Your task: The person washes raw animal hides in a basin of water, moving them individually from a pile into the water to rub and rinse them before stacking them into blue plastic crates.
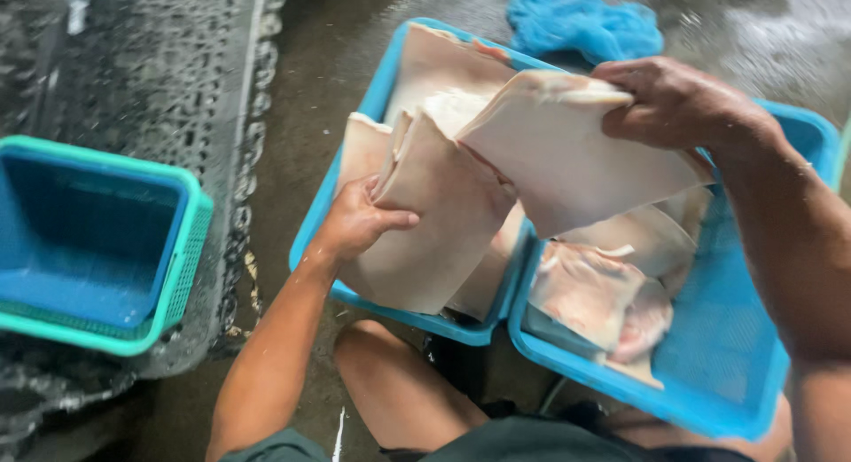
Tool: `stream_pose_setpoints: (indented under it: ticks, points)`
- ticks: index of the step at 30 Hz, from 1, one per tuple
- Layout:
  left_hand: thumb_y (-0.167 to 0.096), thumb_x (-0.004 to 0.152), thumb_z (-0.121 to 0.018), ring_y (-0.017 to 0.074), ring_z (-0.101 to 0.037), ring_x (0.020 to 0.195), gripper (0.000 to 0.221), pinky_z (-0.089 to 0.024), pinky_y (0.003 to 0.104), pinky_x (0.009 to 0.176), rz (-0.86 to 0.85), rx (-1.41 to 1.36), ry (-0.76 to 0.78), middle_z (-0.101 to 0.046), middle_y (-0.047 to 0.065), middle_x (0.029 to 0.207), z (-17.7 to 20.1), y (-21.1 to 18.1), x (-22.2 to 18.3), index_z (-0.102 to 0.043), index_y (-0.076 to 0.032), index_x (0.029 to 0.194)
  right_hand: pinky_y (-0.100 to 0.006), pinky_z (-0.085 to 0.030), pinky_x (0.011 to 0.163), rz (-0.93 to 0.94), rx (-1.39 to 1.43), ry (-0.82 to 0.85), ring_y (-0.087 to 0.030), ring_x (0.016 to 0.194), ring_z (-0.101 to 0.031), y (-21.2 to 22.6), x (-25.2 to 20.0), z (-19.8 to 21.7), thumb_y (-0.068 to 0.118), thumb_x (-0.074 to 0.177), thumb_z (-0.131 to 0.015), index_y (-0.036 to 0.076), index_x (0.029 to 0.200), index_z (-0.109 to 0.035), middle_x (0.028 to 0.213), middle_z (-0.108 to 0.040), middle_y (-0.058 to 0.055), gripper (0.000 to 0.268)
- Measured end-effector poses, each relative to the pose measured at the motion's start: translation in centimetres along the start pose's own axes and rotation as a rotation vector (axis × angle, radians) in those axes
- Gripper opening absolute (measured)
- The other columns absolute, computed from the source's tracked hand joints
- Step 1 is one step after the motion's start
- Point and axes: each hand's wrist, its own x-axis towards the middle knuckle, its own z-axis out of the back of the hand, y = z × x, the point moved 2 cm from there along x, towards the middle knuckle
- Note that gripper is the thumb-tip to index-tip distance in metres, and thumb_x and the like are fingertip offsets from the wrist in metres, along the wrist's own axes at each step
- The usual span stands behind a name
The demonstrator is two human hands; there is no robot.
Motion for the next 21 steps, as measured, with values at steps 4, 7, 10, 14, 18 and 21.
stream_pose_setpoints:
  ticks: [4, 7, 10, 14, 18, 21]
  points:
    - [0.002, 0.074, -0.080, 0.0128, -0.073, 0.096, 0.050, -0.060, 0.030, 0.089, 0.019, -0.075, 0.114, -0.077, 0.007, 0.109, -4.2, -4.3, -1.2, -0.067, -0.001, 0.123, -0.038, -0.054, 0.072, -0.097, 0.039, -0.036, -0.022, 0.077, -0.066, -1.4, -4.8, 1.5, 0.008, 0.079, -0.062, 0.008, 0.108, -0.071, 0.084, -0.073, -0.012, 0.031]
    - [0.004, 0.076, -0.081, 0.0146, -0.073, 0.094, 0.047, -0.061, 0.032, 0.086, 0.006, -0.124, 0.180, -0.077, 0.009, 0.106, -7.7, -6.7, -0.5, -0.069, 0.003, 0.121, -0.041, -0.055, 0.072, -0.086, 0.059, -0.086, -0.026, 0.078, -0.068, -2.9, -6.8, 3.3, 0.007, 0.075, -0.061, 0.010, 0.110, -0.071, 0.086, -0.073, -0.013, 0.036]
    - [0.003, 0.076, -0.080, 0.0155, -0.074, 0.090, 0.046, -0.062, 0.032, 0.082, 0.028, -0.209, 0.222, -0.077, 0.009, 0.103, -13.5, -6.5, 0.5, -0.068, 0.002, 0.120, -0.045, -0.056, 0.078, -0.129, -0.090, -0.181, -0.033, 0.086, -0.070, -5.0, -9.6, 4.3, 0.006, 0.075, -0.063, 0.011, 0.111, -0.073, 0.094, -0.074, -0.015, 0.038]
    - [-0.001, 0.079, -0.081, 0.0178, -0.074, 0.086, 0.040, -0.062, 0.032, 0.079, 0.004, -0.355, 0.294, -0.078, 0.010, 0.101, -20.1, -4.2, 6.1, -0.070, 0.002, 0.117, -0.050, -0.056, 0.081, -0.103, -0.360, -0.451, -0.039, 0.092, -0.069, -6.8, -13.1, 6.0, 0.012, 0.076, -0.071, 0.011, 0.111, -0.072, 0.102, -0.074, -0.015, 0.035]
    - [-0.004, 0.082, -0.077, 0.0247, -0.066, 0.095, 0.043, -0.055, 0.036, 0.085, -0.007, -0.473, 0.245, -0.069, 0.015, 0.109, -25.8, 5.5, 14.7, -0.065, 0.002, 0.124, -0.044, -0.057, 0.072, -0.126, -0.622, -0.693, -0.033, 0.084, -0.070, -11.5, -16.2, 2.7, 0.011, 0.094, -0.070, 0.010, 0.107, -0.069, 0.096, -0.070, -0.012, 0.013]
    - [-0.005, 0.085, -0.071, 0.0346, -0.055, 0.110, 0.051, -0.047, 0.042, 0.096, -0.043, -0.268, 0.067, -0.057, 0.023, 0.124, -31.3, 15.9, 22.1, -0.057, 0.001, 0.133, -0.041, -0.057, 0.077, 0.030, -0.555, -0.838, -0.030, 0.086, -0.067, -17.9, -17.6, -5.1, 0.004, 0.086, -0.064, 0.013, 0.100, -0.066, 0.097, -0.068, -0.008, 0.017]
